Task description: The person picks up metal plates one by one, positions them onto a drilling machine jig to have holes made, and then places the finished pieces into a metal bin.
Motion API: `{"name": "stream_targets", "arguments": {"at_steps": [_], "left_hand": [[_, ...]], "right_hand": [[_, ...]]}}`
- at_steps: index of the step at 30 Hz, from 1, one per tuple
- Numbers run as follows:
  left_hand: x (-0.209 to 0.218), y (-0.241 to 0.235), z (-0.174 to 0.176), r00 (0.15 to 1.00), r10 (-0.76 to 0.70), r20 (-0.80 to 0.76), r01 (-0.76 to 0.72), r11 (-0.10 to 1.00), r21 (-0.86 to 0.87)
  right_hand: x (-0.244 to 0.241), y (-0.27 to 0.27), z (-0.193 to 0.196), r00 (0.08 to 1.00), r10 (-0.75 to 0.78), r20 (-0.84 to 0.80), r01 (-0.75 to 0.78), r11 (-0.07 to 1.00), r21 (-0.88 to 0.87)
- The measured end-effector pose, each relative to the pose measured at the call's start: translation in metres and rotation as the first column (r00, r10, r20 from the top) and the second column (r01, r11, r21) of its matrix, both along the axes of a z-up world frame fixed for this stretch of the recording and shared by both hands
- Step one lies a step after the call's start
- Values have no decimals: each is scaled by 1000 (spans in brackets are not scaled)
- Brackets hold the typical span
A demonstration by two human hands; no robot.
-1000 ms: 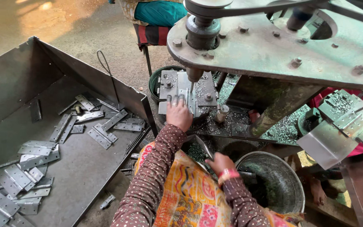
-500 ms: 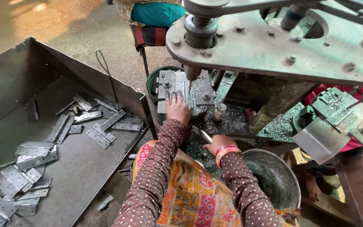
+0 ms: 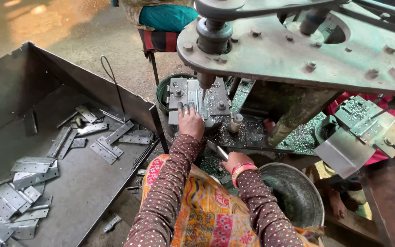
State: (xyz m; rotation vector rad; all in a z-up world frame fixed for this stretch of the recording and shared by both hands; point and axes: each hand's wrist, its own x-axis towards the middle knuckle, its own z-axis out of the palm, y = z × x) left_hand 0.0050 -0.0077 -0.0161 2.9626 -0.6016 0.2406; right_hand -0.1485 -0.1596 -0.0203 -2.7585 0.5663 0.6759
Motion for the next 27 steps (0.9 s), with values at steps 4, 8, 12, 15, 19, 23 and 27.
{"name": "stream_targets", "arguments": {"at_steps": [4, 8, 12, 15, 19, 23, 27], "left_hand": [[2, -4, -2, 992, -4, 125, 4, 1000, 3], [6, -3, 2, 996, 0, 84, 3, 999, -32], [-14, 5, -1, 963, -5, 268, 25, 997, -72], [-7, 3, 7, 993, -9, 122, 8, 1000, 8], [11, -8, 10, 1000, -11, -2, 11, 1000, -11], [29, -14, 13, 983, -9, -184, -5, 997, -78], [24, -10, 12, 997, -47, 61, 45, 998, 32]], "right_hand": [[-18, 2, -13, 998, -44, 49, 42, 998, 50], [-37, 4, -39, 973, -100, 207, 98, 995, 22], [-43, 6, -47, 980, -62, 190, 56, 998, 38], [-18, 0, -21, 998, -62, -3, 62, 996, 67], [1, -2, 6, 1000, 25, 1, -25, 999, -21], [-14, 0, -9, 999, -2, 52, 0, 999, 38], [-38, -2, -48, 955, -51, 291, 35, 998, 60]]}}
